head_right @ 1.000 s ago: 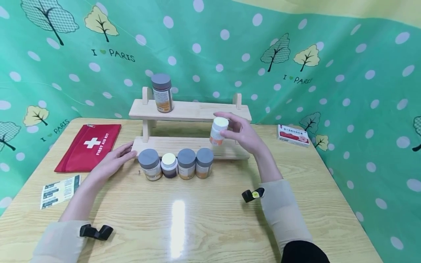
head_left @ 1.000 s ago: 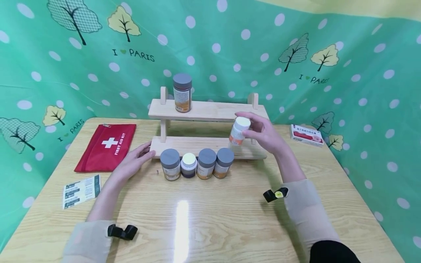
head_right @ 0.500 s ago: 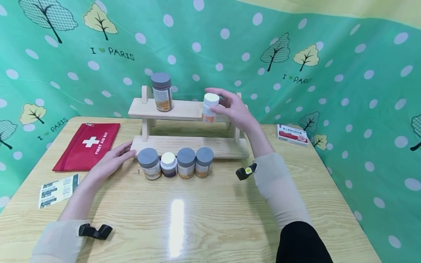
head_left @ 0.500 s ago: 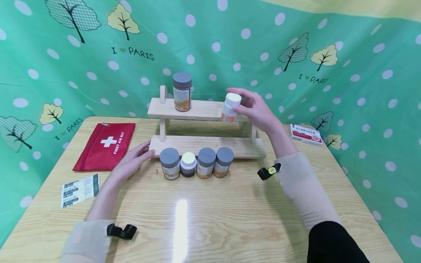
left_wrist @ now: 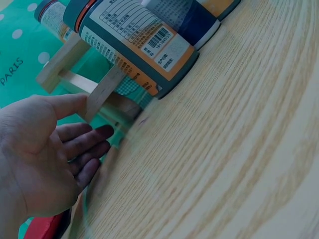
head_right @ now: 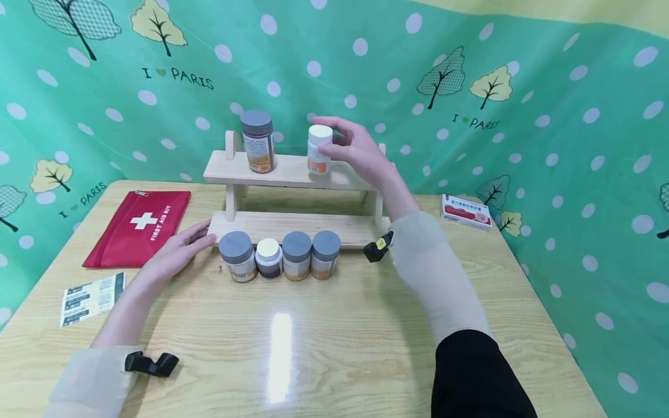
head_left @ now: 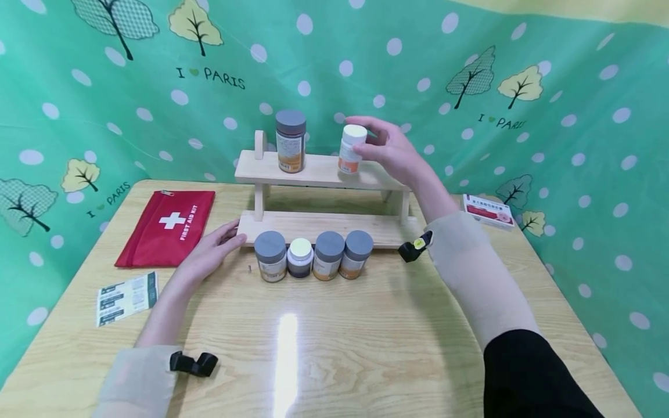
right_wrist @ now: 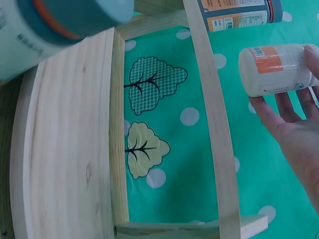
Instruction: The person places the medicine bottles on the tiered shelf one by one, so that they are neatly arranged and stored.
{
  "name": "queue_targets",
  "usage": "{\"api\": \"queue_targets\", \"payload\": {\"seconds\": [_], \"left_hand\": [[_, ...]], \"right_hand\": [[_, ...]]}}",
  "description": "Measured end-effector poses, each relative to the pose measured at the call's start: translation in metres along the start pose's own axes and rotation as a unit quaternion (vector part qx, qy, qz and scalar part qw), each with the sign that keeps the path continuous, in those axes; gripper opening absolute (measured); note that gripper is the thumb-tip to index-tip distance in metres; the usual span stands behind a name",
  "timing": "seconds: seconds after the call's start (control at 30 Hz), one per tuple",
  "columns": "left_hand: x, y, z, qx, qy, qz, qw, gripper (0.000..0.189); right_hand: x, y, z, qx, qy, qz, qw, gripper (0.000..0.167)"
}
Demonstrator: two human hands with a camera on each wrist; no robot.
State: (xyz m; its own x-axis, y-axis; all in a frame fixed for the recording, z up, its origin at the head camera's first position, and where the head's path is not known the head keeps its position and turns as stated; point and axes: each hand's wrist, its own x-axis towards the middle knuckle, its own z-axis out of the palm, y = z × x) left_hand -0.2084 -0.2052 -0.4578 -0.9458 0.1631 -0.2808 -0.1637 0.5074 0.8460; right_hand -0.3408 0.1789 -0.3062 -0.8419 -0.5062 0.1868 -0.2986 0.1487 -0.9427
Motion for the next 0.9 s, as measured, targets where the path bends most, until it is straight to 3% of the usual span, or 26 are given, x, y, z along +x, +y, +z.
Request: {"api": "queue_targets", "payload": {"seconds": [0.4, 0.9], "left_hand": [[0.003, -0.002, 0.001, -0.001, 0.001, 0.008, 1.0000, 0.082], [0.001, 0.001, 0.001, -0.004, -0.001, 0.007, 1.0000, 0.083]], "right_hand": [[0.023, 0.002, 0.009, -0.021, 0.010, 0.037, 0.9990, 0.058], [0.027, 0.004, 0.012, -0.046, 0.002, 0.061, 0.9971, 0.056]]}}
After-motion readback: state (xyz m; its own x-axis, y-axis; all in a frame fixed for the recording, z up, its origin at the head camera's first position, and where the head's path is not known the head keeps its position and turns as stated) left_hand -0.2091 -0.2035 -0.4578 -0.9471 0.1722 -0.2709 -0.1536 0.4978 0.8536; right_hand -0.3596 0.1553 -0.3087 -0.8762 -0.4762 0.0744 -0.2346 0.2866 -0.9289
